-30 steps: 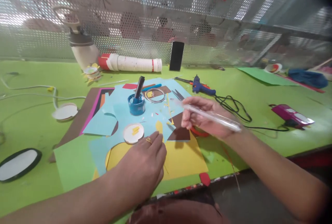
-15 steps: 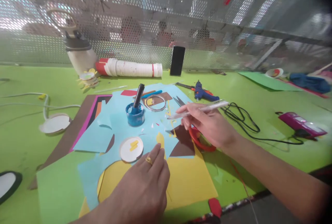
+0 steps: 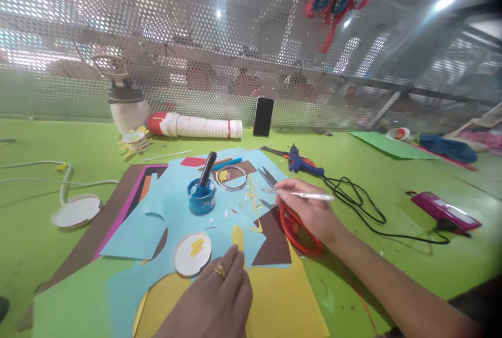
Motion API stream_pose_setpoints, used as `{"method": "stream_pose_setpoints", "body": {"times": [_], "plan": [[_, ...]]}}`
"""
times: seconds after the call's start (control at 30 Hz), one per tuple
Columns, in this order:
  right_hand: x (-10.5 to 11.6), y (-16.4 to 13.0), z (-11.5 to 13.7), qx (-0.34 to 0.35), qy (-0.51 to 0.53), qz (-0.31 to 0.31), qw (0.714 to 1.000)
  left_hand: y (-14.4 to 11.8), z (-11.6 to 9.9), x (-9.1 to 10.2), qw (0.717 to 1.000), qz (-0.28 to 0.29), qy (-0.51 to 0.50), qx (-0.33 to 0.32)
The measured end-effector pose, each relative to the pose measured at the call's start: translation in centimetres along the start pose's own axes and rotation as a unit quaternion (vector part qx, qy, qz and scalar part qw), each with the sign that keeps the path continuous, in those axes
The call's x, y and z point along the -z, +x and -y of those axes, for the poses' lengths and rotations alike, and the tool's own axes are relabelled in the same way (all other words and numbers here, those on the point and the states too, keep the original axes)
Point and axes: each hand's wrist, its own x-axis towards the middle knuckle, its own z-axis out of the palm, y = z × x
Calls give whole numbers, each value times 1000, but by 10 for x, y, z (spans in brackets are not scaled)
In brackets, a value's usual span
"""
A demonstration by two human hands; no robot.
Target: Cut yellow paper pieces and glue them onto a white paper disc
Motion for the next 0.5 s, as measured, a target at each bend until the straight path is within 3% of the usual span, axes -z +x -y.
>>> {"method": "stream_pose_setpoints", "body": {"times": [0.2,0.37,0.5], "plan": [[-13,-6,3,143,-147,59,977,-3,-1,4,1000,20,-20,5],[-20,-8,5,169,-264,95,945,3,-1,18,997,59,-39,-4],[-20,-10,4,189,-290,104,932,9,-1,29,994,90,-59,-21]]}}
